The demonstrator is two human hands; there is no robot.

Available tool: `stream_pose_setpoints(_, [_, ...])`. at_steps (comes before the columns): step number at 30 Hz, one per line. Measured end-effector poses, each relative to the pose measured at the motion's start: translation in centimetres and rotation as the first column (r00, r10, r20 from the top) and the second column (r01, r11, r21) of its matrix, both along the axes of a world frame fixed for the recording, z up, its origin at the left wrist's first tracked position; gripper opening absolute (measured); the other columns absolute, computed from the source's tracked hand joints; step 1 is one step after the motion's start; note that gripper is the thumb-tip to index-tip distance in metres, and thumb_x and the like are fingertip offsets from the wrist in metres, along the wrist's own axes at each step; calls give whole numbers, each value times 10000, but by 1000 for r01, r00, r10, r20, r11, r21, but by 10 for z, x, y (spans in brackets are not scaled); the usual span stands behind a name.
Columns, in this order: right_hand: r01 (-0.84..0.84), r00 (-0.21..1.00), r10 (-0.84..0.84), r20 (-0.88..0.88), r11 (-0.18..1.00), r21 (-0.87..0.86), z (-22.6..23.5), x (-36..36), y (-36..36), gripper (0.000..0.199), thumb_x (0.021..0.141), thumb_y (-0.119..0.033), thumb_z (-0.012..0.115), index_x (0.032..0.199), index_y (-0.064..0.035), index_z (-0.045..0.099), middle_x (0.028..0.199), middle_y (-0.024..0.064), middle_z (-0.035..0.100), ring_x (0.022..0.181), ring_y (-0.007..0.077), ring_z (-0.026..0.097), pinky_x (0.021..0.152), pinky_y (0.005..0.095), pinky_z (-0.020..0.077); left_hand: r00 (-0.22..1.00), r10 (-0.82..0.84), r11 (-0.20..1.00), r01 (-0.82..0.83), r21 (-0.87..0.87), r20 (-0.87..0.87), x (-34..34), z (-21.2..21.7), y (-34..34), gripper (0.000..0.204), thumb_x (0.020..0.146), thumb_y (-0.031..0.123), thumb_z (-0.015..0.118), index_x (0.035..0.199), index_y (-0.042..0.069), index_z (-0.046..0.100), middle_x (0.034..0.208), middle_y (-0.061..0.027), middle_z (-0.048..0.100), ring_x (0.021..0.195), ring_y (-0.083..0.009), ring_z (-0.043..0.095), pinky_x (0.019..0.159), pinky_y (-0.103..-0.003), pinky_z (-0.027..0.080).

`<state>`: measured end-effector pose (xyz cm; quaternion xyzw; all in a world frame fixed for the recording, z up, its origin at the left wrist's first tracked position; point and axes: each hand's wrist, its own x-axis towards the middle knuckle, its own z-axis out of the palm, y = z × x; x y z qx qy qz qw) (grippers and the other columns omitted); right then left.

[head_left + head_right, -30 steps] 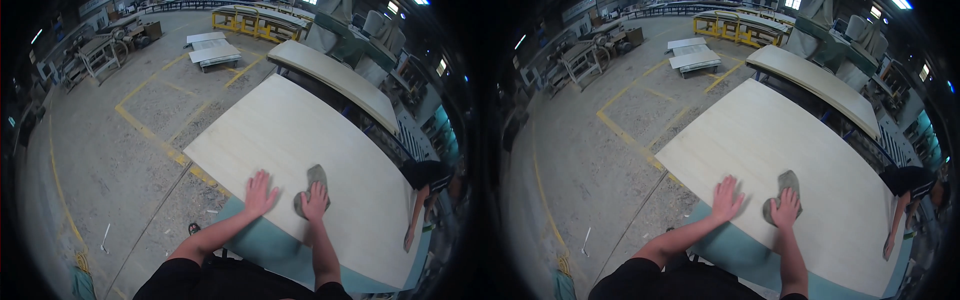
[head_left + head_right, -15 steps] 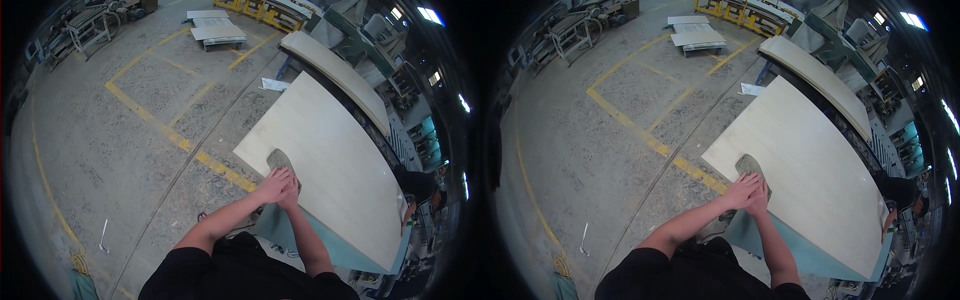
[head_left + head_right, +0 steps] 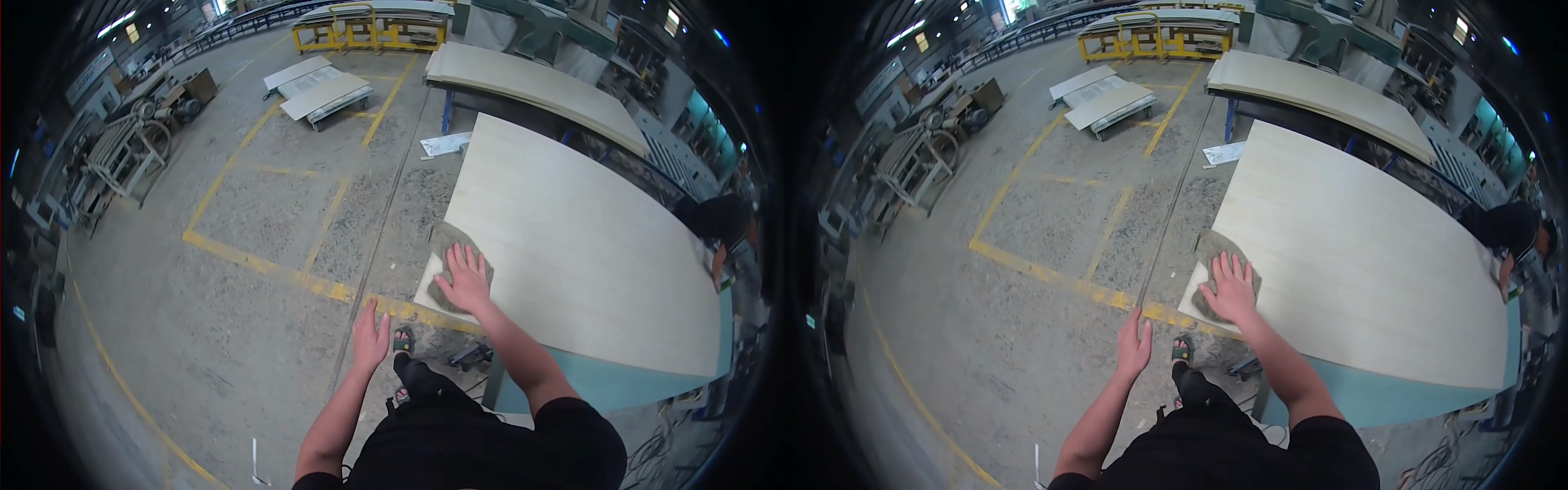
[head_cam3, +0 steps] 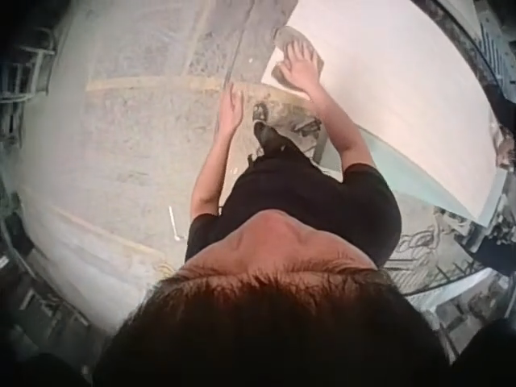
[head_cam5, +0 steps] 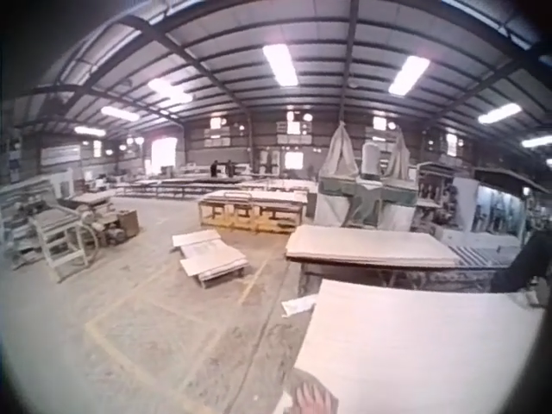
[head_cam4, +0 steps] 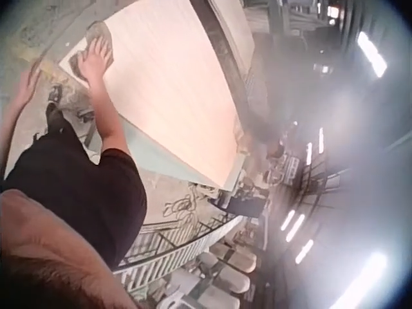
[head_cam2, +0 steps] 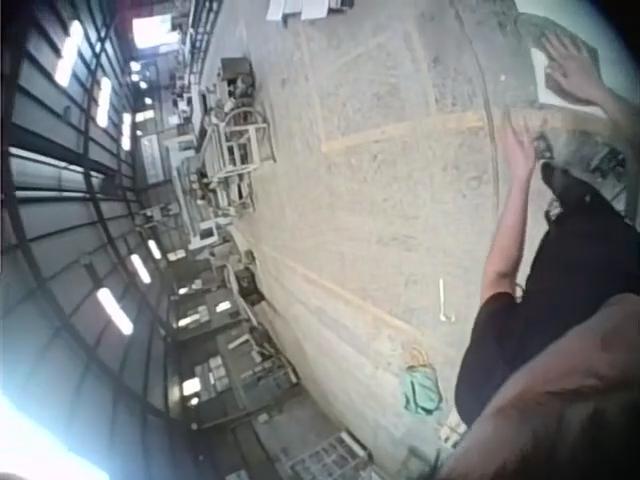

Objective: Preparing and cleaning large wooden panels by wiping them down and inspecting them on a production line.

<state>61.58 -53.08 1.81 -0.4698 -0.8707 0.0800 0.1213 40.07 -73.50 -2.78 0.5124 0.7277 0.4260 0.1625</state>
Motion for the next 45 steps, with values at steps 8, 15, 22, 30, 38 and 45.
stream_pose_setpoints(8, [246, 969, -245, 26, 969, -17, -2, -59, 223, 819, 1056, -593, 515, 1669, -66, 383, 1761, 172, 315, 1641, 389, 243, 1333, 596, 131, 994, 111, 938, -104, -331, 4, -104, -28, -5, 591, 1117, 380, 564, 1525, -47, 532, 1499, -313, 599, 1420, -448, 566, 1185, -485, 448])
stream_pose_setpoints(15, [387, 922, -386, -16, 922, 27, -11, -80, 323, 782, 1046, -543, 560, 1649, -65, 418, 1747, 160, 350, 1627, 372, 283, 1326, 591, 168, 982, 164, 849, -90, -521, 98, -159, -33, 53, 640, 1091, 451, 592, 1508, -33, 551, 1467, -319, 617, 1395, -469, 582, 1162, -491, 476])
stream_pose_setpoints(22, [374, 927, -371, -64, 926, 56, -18, -80, 268, 767, 994, -462, 654, 1601, -29, 474, 1697, 178, 425, 1594, 385, 344, 1309, 598, 223, 943, -272, 783, 333, -526, 191, -158, -38, 179, 638, 1094, 463, 592, 1497, -30, 558, 1423, -318, 647, 1357, -438, 626, 1138, -483, 497])
stream_pose_setpoints(30, [386, 919, -392, -49, 918, -91, 9, -89, 69, 744, 953, -428, 726, 1542, -15, 536, 1660, 163, 476, 1550, 398, 408, 1292, 613, 254, 697, -633, 566, 714, -413, 336, -124, -73, 346, 592, 1094, 472, 584, 1451, 0, 596, 1359, -275, 700, 1278, -419, 686, 1066, -457, 544])
stream_pose_setpoints(38, [524, 851, -517, 93, 826, -209, 12, -113, -28, 732, 951, -445, 743, 1541, -53, 556, 1680, 140, 465, 1583, 405, 367, 1293, 644, 216, 592, -680, 476, 805, -353, 432, -161, -87, 425, 525, 1064, 443, 647, 1389, 31, 625, 1198, -251, 760, 1044, -395, 767, 903, -438, 600])
stream_pose_setpoints(45, [538, 839, -531, 114, 842, -44, -9, -124, 177, 743, 1004, -421, 666, 1595, -14, 473, 1721, 174, 389, 1605, 435, 307, 1298, 633, 187, 618, -650, 456, 783, -423, 443, -215, -108, 400, 513, 1067, 433, 649, 1376, 23, 643, 1159, -228, 772, 1069, -389, 758, 913, -446, 595])
